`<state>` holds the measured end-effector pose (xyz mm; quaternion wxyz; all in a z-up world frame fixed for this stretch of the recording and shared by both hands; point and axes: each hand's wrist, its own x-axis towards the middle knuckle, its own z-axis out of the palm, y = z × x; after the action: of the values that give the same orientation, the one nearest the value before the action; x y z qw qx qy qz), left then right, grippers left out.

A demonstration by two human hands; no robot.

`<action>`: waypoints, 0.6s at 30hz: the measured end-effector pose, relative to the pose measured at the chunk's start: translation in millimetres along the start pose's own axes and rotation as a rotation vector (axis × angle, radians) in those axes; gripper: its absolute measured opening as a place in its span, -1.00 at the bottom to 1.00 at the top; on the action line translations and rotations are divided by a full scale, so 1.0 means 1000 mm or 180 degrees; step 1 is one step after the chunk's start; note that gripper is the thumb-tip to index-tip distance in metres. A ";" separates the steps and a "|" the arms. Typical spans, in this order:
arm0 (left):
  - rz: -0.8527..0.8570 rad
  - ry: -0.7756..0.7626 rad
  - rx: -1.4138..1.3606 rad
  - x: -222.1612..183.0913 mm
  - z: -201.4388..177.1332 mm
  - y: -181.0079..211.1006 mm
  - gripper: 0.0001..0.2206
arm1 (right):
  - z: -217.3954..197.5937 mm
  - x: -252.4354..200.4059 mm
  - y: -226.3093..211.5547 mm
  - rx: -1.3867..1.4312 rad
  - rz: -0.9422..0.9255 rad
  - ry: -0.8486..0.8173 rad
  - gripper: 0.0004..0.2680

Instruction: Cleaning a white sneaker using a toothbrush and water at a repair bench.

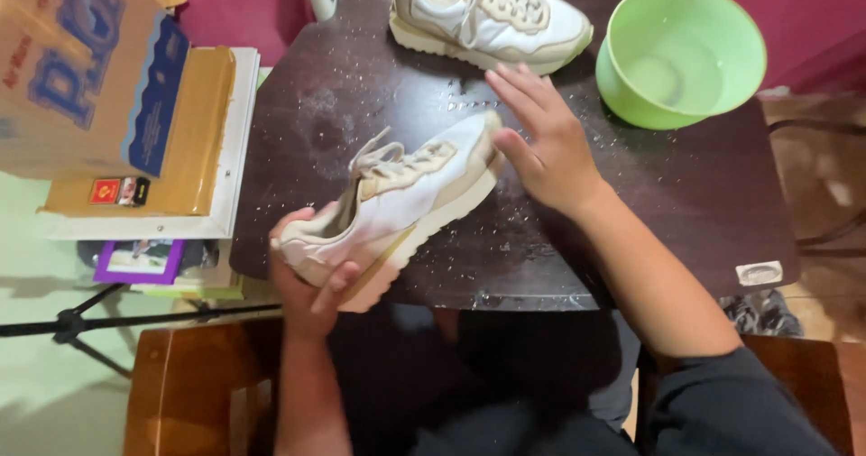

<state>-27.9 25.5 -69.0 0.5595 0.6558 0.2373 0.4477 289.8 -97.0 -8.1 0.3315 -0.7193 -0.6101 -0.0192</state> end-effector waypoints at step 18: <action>0.0080 0.0834 0.0093 0.053 -0.059 -0.046 -0.32 | -0.006 0.128 0.073 -0.1359 0.1872 -0.1535 0.13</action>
<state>-43.3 111.4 -96.7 0.5085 0.6028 0.3066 0.5330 389.9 8.3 19.0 0.0147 -0.8988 -0.4216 0.1188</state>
